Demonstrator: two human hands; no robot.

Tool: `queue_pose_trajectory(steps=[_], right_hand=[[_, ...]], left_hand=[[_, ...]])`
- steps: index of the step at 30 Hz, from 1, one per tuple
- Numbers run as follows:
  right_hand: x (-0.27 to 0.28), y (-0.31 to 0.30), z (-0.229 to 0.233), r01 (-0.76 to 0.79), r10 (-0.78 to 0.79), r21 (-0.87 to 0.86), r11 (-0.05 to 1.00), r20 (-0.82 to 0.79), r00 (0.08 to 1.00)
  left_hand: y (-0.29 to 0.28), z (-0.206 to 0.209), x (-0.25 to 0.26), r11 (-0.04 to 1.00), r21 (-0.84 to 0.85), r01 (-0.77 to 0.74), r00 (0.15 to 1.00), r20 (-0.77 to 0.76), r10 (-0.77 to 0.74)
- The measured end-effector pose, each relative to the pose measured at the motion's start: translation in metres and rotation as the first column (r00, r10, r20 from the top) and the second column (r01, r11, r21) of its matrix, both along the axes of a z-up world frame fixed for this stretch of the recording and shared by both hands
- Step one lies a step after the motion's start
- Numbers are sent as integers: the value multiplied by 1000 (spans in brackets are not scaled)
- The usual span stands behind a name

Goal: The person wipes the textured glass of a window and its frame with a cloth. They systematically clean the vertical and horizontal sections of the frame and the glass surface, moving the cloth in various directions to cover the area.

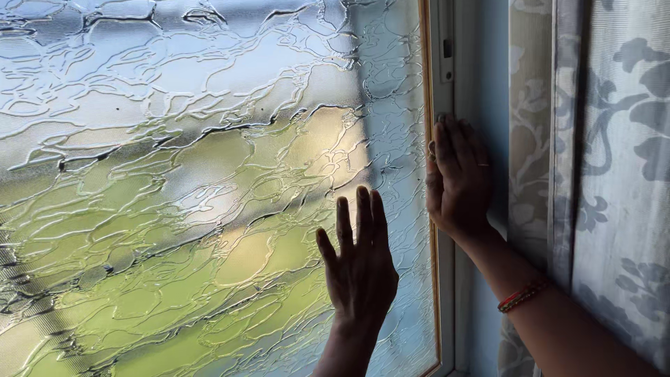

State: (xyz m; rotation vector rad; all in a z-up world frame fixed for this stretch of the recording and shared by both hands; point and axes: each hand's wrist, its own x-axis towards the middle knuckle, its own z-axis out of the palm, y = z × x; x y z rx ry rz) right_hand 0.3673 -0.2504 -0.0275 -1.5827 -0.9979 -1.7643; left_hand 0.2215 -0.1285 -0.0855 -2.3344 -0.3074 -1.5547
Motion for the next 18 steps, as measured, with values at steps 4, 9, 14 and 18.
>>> queue_pose_trajectory(steps=[4, 9, 14, 18], right_hand=[[-1, -3, -48, -11, 10, -21, 1000, -56, 998], [2, -7, -110, -37, 31, -50, 998, -103, 994], [4, -15, -175, -40, 22, -139, 989, -130, 991], [-2, -25, -216, -102, 55, -237, 966, -196, 979]], left_hand=[[-11, -42, 21, 999, -13, 44, 991, -125, -46], [-23, -99, 41, 999, 30, 27, 988, -156, -22], [-24, -135, 51, 988, 130, -81, 987, -129, 98], [-26, -151, 52, 991, 117, -67, 983, -164, 85]])
